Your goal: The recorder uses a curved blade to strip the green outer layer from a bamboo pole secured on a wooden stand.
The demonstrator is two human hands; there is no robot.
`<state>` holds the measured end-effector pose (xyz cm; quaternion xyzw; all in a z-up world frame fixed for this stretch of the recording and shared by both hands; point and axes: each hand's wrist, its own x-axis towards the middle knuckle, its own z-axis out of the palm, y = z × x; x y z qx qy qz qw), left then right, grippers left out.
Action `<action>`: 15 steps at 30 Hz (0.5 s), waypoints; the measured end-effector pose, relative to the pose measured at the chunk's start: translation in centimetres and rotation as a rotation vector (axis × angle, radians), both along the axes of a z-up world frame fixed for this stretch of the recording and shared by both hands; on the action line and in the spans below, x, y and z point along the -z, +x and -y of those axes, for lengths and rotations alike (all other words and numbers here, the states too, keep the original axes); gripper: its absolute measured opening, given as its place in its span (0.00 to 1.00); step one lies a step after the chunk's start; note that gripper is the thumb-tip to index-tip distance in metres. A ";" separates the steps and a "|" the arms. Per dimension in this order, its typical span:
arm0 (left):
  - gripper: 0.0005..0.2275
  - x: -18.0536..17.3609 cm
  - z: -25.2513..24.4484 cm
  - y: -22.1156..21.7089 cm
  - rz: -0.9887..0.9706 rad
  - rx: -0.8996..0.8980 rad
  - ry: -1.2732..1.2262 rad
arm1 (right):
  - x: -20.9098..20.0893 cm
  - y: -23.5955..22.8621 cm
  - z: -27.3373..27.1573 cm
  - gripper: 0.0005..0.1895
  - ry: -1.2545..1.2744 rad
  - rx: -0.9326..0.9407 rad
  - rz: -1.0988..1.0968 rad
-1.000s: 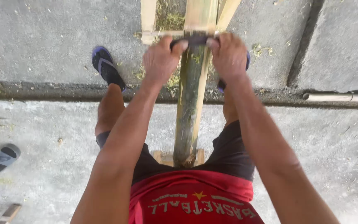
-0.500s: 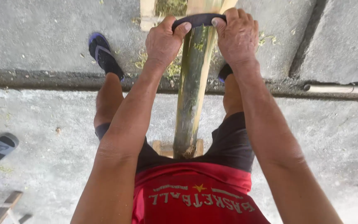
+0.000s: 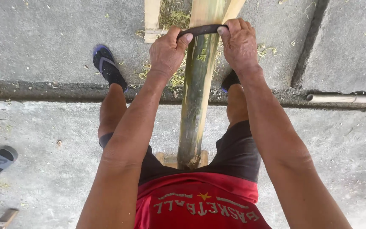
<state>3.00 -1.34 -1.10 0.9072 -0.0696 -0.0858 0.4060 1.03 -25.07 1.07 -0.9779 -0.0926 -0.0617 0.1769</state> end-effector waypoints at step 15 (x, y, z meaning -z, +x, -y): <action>0.17 0.6 -0.4 0.5 -0.180 0.016 -0.063 | 0.2 0.1 0.7 0.20 -0.005 0.078 -0.213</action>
